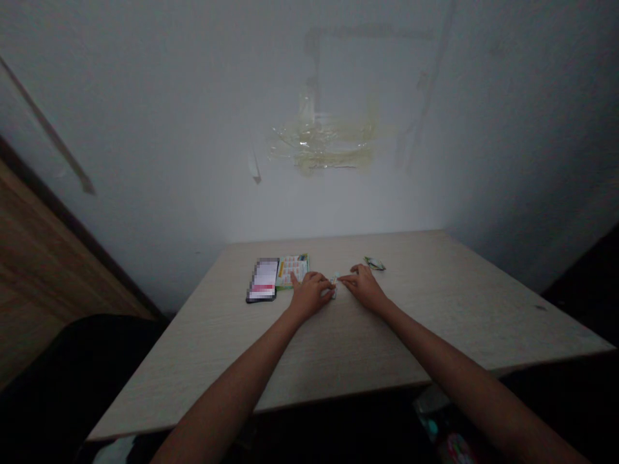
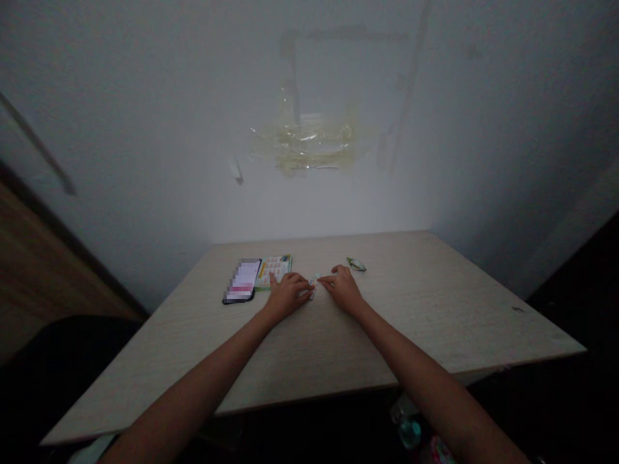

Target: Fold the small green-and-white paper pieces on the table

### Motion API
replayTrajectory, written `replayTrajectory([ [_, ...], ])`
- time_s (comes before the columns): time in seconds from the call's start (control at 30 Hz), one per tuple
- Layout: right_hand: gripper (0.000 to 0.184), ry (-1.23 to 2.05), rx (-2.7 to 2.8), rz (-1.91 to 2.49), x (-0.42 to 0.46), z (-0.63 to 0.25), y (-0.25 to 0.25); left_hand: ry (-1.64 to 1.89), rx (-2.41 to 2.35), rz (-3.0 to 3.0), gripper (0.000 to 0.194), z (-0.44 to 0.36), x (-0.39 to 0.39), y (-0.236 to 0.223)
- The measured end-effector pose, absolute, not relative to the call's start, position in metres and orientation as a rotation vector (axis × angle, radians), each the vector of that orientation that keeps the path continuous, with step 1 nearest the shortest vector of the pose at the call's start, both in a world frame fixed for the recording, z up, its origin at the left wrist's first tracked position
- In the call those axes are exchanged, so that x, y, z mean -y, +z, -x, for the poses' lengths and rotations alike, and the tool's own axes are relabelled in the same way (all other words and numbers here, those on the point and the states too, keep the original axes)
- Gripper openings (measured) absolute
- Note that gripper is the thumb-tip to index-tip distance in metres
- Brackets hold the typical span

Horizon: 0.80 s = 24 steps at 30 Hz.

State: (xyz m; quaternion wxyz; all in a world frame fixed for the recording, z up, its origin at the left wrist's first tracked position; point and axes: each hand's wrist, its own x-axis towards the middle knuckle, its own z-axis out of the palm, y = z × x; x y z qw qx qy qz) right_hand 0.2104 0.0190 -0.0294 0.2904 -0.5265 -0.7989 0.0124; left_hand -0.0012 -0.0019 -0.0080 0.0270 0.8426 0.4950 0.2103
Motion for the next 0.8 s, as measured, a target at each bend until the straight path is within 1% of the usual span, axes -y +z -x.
replayTrajectory([
  [0.4, 0.031, -0.032, 2.144, 1.488, -0.0224, -0.2104, -0.0304, 0.627, -1.531, -2.587, 0.018, 0.0017, 0.0023, -0.0056],
  [0.6, 0.032, -0.037, 2.135, 1.505, -0.0242, -0.2117, -0.0331, 0.67, -1.508, -2.601, 0.019, 0.0017, 0.0034, -0.0067],
  [0.73, 0.032, 0.008, 2.118, 1.418, -0.0281, -0.2158, -0.0368, 0.659, -1.477, -2.618, 0.023, 0.0014, 0.0046, -0.0083],
  [0.8, 0.027, 0.032, 2.124, 1.33, -0.0291, -0.2175, -0.0375, 0.65, -1.464, -2.623, 0.024, 0.0012, 0.0047, -0.0087],
])
